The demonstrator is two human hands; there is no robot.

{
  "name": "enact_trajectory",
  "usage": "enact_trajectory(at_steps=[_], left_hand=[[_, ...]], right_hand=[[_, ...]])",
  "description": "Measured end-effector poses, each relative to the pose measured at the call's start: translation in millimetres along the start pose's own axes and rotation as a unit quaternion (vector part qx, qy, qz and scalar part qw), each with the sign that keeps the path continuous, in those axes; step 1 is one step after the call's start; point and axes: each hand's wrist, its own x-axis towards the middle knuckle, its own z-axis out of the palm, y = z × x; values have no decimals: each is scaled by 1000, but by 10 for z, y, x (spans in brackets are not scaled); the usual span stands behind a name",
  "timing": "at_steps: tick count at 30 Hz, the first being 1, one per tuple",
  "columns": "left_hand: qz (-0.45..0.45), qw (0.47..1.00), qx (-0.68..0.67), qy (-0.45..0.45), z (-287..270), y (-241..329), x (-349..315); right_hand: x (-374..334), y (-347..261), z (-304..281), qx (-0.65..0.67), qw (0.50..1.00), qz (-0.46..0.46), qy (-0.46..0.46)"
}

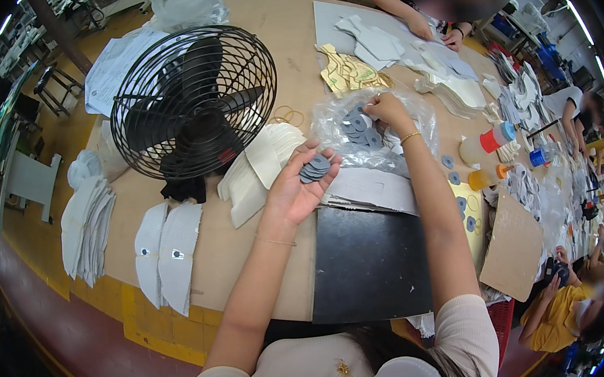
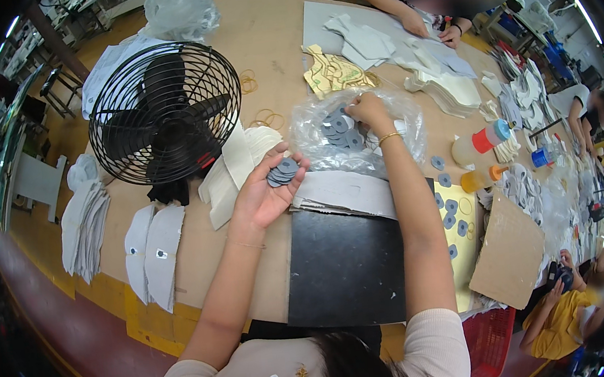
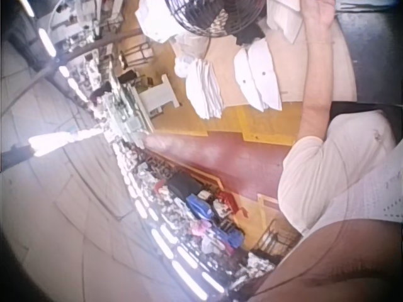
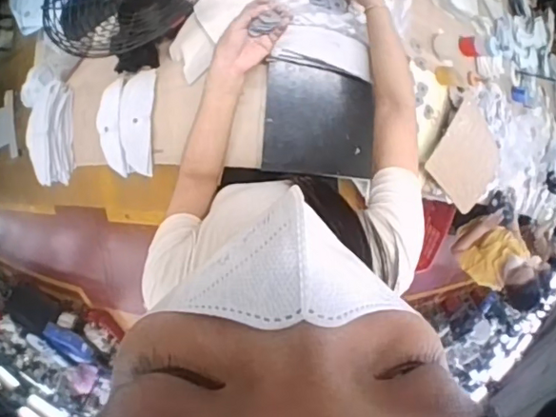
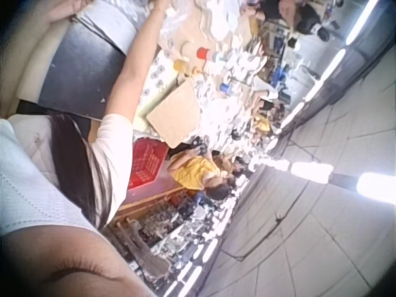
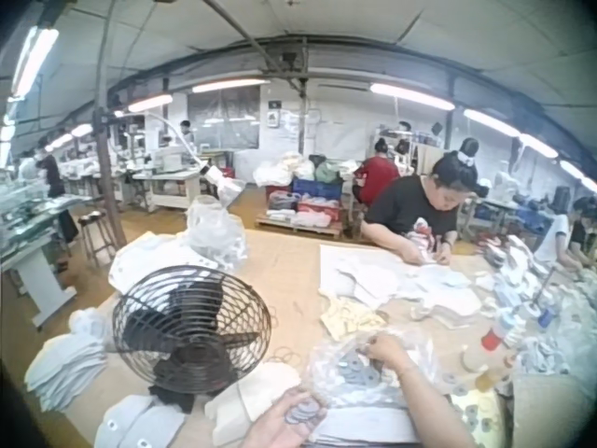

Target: The person folds white fabric pieces and then applies glue from a squeeze bottle onto small gray circular fabric parts, placing them on a black work surface. The person repeats this process for multiple parts.

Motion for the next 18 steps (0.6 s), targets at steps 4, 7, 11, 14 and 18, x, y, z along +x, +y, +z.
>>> enact_trajectory(at_steps=[4,7,11,14,18], left_hand=[[4,999,-33,-23,48,-14,0],[10,999,-32,-36,53,-13,-12],[12,999,-31,-33,66,-28,-9],[6,997,-35,-65,-48,-68,46],[20,997,42,-61,21,-89,9]], right_hand=[[-64,95,-220,-29,994,-66,83],[-314,-122,-323,65,987,-104,102],[-1128,-734,-417,229,958,-141,-101],[-1452,-941,-255,123,961,-202,-145],[-1602,-996,-145,-21,950,-312,-9]])
